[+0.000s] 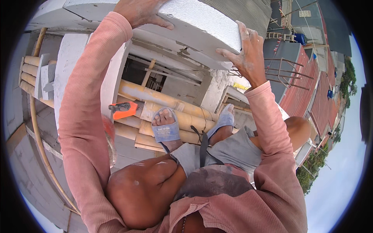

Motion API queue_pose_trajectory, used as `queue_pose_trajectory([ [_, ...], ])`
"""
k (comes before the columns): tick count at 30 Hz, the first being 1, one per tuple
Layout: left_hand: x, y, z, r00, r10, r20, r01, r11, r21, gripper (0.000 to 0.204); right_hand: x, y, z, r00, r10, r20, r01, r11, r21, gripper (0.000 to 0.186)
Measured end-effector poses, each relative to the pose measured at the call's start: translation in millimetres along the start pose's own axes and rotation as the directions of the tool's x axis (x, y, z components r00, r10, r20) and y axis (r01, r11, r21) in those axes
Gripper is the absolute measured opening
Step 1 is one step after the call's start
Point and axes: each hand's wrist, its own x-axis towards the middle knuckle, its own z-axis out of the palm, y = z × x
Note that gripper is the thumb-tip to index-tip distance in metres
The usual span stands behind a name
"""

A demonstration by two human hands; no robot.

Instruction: The person positions a large white brick onto a mortar-covered concrete beam, uses a hammer to tap it into place, applies mortar to the top and sides with a trowel, and uses a saw to cut a smaller brick piece to fit the gap.

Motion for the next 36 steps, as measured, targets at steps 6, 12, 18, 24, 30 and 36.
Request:
queue_pose_trajectory([
  [6,4,4,-8,0.995,0.064,-0.077,-0.066,0.997,-0.027,0.096,-20,-28,-37,0.964,-0.06,-0.26,0.06,0.998,-0.01,0.071],
  [12,5,18,-22,0.999,0.023,-0.042,-0.031,0.982,-0.186,0.09,-166,-22,47,0.44,0.344,0.829,-0.761,0.633,0.141,0.034],
  [18,8,28,-33,0.997,-0.07,0.036,0.07,0.997,0.018,0.087,-278,203,234,-0.167,0.73,0.663,-0.819,-0.477,0.319,0.049],
  [24,-1,3,-14,0.993,0.119,-0.023,-0.117,0.99,0.073,0.093,-291,218,305,-0.442,0.718,0.538,-0.714,-0.645,0.273,0.075],
  [30,-11,-8,-27,0.999,0.047,0.001,-0.047,0.995,0.089,0.096,-328,287,308,-0.364,0.717,0.595,-0.655,-0.651,0.384,0.055],
  [36,16,7,3,0.99,0.005,-0.14,0.02,0.984,0.178,0.111,-349,317,205,-0.376,0.731,0.569,-0.5,-0.677,0.54,0.04],
])
